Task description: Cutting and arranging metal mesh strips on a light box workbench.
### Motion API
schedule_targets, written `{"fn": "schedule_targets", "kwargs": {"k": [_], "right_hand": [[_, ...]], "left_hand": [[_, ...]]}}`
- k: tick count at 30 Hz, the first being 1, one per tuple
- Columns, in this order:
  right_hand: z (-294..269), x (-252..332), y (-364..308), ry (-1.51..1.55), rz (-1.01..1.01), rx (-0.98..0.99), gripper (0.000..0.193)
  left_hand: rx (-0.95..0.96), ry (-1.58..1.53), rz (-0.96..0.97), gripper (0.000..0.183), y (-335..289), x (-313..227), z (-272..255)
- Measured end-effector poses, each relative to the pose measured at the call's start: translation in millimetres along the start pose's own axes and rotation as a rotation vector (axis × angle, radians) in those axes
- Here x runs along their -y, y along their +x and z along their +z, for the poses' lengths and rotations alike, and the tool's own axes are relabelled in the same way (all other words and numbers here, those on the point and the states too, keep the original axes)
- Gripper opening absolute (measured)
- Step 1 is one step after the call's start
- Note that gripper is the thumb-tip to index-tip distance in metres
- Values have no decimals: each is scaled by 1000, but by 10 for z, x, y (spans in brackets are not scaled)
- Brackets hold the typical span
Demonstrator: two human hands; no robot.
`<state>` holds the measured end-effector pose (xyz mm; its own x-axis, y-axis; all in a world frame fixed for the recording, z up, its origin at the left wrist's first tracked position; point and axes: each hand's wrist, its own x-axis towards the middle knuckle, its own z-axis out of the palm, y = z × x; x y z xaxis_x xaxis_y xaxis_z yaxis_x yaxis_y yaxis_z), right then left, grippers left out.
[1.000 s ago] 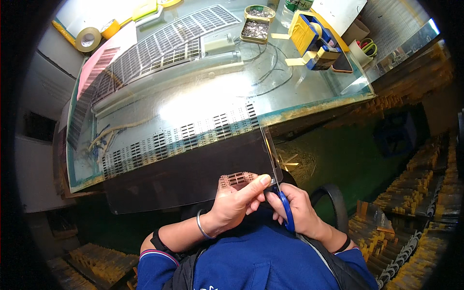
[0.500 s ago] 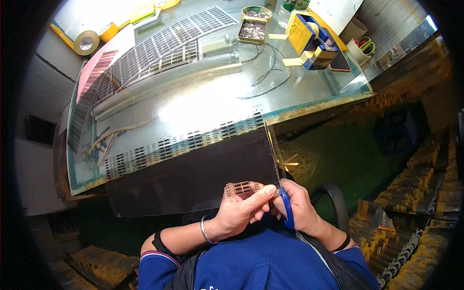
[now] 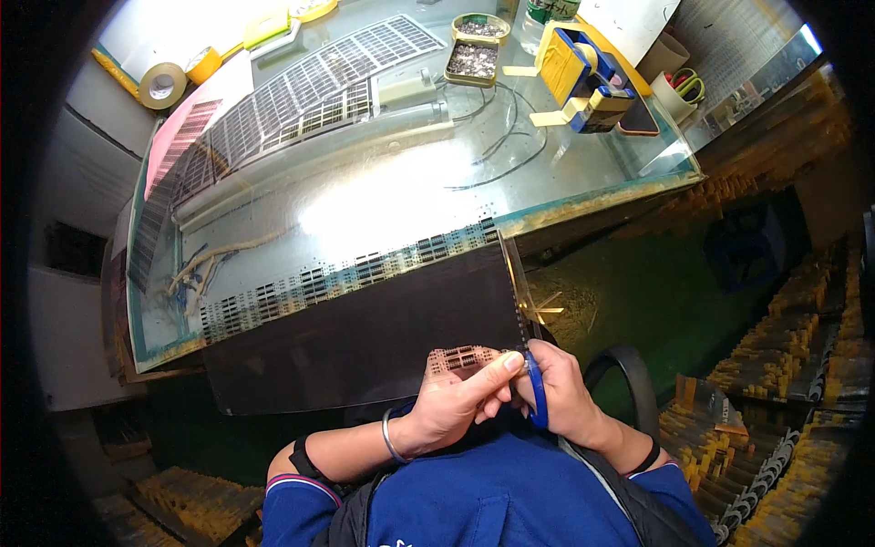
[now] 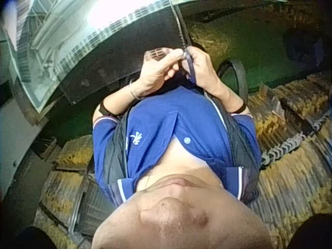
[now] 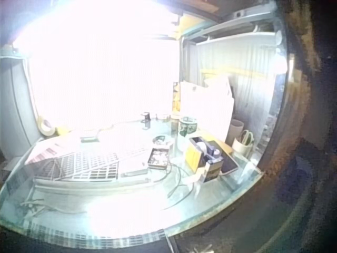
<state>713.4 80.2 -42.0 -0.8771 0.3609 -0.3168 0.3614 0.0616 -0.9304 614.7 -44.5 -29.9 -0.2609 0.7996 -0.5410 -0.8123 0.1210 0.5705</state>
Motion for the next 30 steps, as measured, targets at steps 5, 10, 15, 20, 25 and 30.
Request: {"fn": "schedule_targets", "kwargs": {"k": [5,10,15,20,25,30], "right_hand": [[-9,-121,20,-47,-111,-27,23],[-40,65,-58,127,185,25,24],[-267,-117,-54,347,-72,-103,33],[-277,364,256,516,-349,-393,19],[-196,466,329,125,-605,-368,27],[-70,463,392,220,-663,-474,29]], "left_hand": [[2,33,68,18,1,-4,35],[-6,44,110,18,-17,-104,47],[34,262,129,20,-15,-115,-8],[109,579,46,22,-72,-72,-58],[40,625,171,24,-168,89,-206],[24,442,434,27,-182,27,-394]]}}
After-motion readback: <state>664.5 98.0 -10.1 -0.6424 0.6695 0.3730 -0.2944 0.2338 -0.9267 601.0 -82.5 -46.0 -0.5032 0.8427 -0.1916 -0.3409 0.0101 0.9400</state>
